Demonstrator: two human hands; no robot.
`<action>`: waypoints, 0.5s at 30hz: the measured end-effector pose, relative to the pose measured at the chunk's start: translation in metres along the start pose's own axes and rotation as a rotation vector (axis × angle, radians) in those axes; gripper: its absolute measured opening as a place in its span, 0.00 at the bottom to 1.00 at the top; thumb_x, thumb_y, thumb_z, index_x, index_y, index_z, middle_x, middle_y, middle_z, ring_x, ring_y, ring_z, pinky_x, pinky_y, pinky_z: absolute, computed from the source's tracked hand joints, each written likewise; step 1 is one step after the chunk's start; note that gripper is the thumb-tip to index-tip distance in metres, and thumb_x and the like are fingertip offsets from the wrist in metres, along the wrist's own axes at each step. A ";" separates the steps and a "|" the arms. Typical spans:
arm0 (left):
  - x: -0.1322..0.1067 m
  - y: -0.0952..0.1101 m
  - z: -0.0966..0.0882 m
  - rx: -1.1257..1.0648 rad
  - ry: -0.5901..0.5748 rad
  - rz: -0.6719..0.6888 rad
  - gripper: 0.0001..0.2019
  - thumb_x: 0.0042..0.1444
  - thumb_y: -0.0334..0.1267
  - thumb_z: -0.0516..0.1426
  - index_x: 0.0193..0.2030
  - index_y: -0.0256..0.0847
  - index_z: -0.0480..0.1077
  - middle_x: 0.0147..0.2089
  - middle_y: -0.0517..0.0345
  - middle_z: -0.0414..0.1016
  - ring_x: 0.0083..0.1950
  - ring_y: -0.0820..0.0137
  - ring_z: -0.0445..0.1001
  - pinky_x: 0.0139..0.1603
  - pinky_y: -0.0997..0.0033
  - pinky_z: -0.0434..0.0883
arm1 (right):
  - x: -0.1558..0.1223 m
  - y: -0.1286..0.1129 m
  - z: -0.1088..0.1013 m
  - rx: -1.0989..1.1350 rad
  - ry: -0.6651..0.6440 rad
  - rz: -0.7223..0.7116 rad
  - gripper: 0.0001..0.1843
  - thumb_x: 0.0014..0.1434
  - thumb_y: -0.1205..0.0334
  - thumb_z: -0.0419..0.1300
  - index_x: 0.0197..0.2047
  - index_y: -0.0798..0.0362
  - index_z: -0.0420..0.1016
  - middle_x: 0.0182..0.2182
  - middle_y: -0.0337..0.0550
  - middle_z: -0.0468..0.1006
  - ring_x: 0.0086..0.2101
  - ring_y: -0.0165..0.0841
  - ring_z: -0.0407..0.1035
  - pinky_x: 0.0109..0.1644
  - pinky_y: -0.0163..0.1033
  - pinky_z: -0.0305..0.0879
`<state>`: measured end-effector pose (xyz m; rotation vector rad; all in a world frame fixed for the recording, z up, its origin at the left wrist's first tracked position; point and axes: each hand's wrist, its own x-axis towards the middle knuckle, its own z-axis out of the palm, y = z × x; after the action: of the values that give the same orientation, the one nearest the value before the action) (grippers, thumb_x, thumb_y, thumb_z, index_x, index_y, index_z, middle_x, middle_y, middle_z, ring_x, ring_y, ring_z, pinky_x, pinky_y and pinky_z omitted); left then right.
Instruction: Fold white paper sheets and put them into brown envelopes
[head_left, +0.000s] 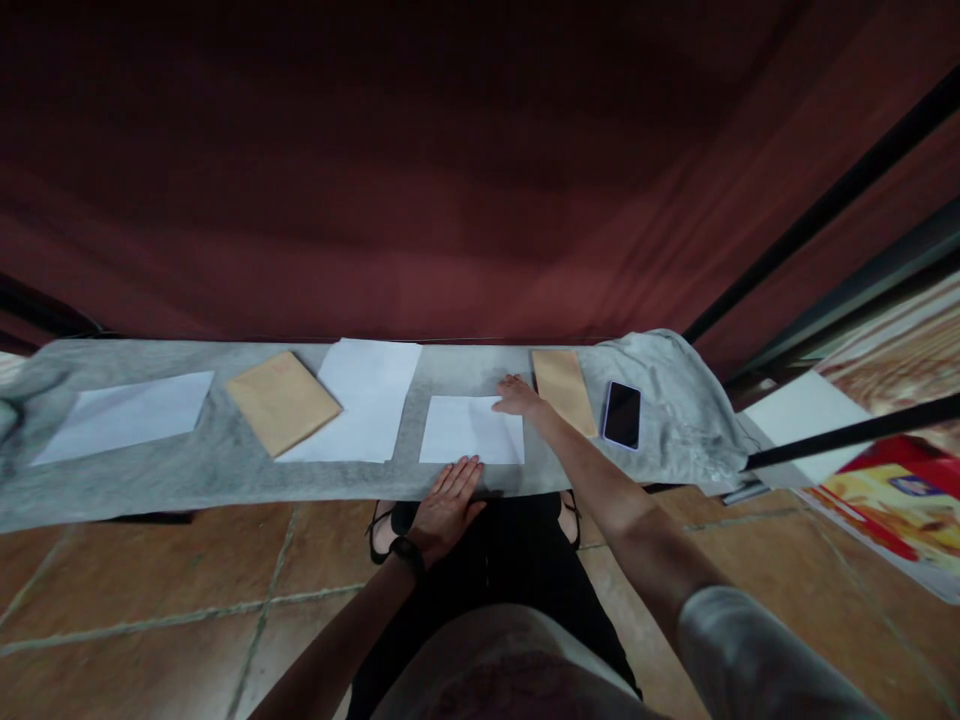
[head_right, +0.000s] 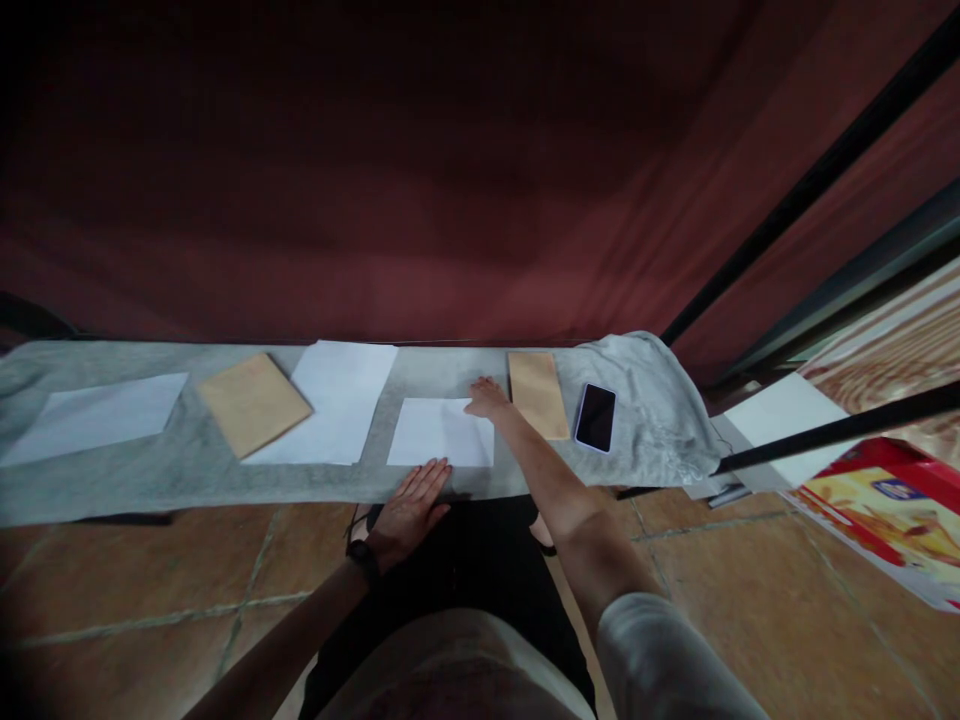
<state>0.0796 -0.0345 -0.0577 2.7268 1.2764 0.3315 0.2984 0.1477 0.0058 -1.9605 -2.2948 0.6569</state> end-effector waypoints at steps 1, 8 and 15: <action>0.000 -0.002 -0.001 -0.008 0.001 -0.005 0.29 0.69 0.45 0.49 0.74 0.41 0.52 0.74 0.49 0.57 0.75 0.61 0.53 0.73 0.52 0.57 | 0.000 0.001 -0.001 0.040 -0.001 0.010 0.13 0.51 0.67 0.67 0.42 0.53 0.81 0.51 0.50 0.79 0.56 0.44 0.68 0.62 0.42 0.61; 0.000 -0.015 -0.016 -0.145 0.155 -0.217 0.30 0.70 0.47 0.47 0.75 0.42 0.46 0.76 0.44 0.52 0.75 0.58 0.52 0.72 0.50 0.60 | -0.031 0.012 0.001 0.438 0.110 0.133 0.09 0.61 0.62 0.58 0.34 0.54 0.79 0.32 0.40 0.82 0.38 0.35 0.76 0.44 0.35 0.73; 0.006 -0.011 -0.017 -0.354 0.266 -0.304 0.30 0.69 0.40 0.47 0.76 0.47 0.43 0.77 0.49 0.46 0.75 0.59 0.52 0.72 0.52 0.61 | -0.089 0.008 0.046 0.807 0.148 0.259 0.08 0.58 0.69 0.53 0.35 0.57 0.74 0.25 0.37 0.76 0.24 0.28 0.71 0.29 0.32 0.74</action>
<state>0.0712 -0.0233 -0.0429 2.2104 1.5005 0.8192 0.3093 0.0502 -0.0185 -1.7927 -1.3554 1.1724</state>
